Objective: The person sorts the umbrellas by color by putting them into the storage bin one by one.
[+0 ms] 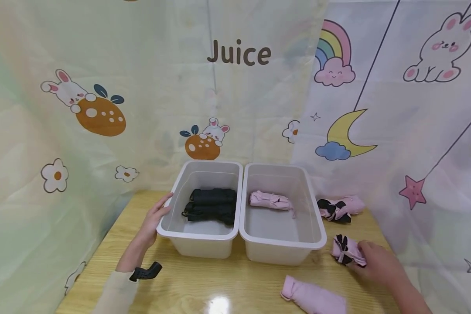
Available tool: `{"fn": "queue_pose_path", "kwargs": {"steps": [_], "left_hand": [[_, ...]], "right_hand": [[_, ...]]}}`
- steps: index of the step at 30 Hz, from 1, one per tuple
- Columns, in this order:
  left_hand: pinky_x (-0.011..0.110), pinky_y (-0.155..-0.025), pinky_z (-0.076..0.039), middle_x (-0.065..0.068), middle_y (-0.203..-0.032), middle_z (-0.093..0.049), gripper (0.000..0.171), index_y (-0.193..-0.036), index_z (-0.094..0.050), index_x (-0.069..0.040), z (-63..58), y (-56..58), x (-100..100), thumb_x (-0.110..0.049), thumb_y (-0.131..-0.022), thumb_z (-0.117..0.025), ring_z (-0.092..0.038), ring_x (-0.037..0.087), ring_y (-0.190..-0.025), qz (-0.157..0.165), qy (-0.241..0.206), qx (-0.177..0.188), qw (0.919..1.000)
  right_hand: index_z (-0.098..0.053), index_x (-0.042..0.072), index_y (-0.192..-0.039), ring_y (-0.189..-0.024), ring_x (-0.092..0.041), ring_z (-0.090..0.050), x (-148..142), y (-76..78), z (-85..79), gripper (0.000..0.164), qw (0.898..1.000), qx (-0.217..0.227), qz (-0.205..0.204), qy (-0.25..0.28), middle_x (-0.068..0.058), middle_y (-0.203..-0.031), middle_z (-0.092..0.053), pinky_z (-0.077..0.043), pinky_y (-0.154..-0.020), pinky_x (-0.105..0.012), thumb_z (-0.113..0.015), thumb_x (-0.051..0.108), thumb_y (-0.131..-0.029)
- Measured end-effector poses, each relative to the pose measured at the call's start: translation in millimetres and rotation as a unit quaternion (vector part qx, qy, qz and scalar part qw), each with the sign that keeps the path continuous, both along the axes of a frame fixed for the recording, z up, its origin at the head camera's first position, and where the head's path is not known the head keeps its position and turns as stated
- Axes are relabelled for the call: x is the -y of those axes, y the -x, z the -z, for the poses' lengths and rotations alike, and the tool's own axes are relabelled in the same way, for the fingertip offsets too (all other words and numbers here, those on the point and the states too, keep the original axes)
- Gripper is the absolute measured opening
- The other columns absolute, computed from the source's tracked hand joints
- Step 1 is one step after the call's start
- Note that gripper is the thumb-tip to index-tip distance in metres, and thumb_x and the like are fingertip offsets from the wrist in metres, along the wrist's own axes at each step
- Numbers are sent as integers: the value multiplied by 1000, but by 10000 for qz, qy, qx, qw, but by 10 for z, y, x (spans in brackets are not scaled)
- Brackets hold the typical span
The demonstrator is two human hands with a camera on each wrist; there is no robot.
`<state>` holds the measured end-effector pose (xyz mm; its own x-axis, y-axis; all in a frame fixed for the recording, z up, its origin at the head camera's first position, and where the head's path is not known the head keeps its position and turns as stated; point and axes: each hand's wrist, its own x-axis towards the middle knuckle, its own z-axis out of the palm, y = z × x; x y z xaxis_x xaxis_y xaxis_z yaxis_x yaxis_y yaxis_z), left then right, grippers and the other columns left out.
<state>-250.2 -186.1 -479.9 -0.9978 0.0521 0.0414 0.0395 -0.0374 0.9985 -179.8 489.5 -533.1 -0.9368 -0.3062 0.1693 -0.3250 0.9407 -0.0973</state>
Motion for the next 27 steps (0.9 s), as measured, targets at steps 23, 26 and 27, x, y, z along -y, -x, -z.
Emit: {"fn": "queue_pose_path", "kwargs": {"steps": [23, 26, 27], "left_hand": [[53, -95, -43, 18, -153, -30, 52, -152, -35, -16, -29, -8, 35, -20, -102, -50, -40, 40, -129, 187, 17, 13, 9998], [56, -95, -41, 17, -153, -30, 52, -152, -35, -15, -26, 3, 43, -20, -102, -50, -40, 41, -129, 197, 32, -37, 9998], [56, -96, -41, 18, -153, -30, 52, -152, -34, -14, -28, 9, 48, -19, -102, -49, -40, 41, -129, 217, 55, -82, 9997]], "right_hand": [[-55, 10, -137, -81, -24, -59, 243, -161, -88, 77, 9955, 947, 61, -69, -19, -108, -60, -51, -66, -48, -83, 41, -72], [-55, 11, -138, -74, -20, -53, 270, -66, -58, 77, 9934, 1118, 270, -50, -15, -104, -59, -47, -58, -42, -81, 41, -72], [-55, 11, -138, -74, -20, -53, 279, -33, -45, 77, 9930, 1122, 359, 57, -15, -104, -58, -47, -58, -42, -82, 40, -72]]}}
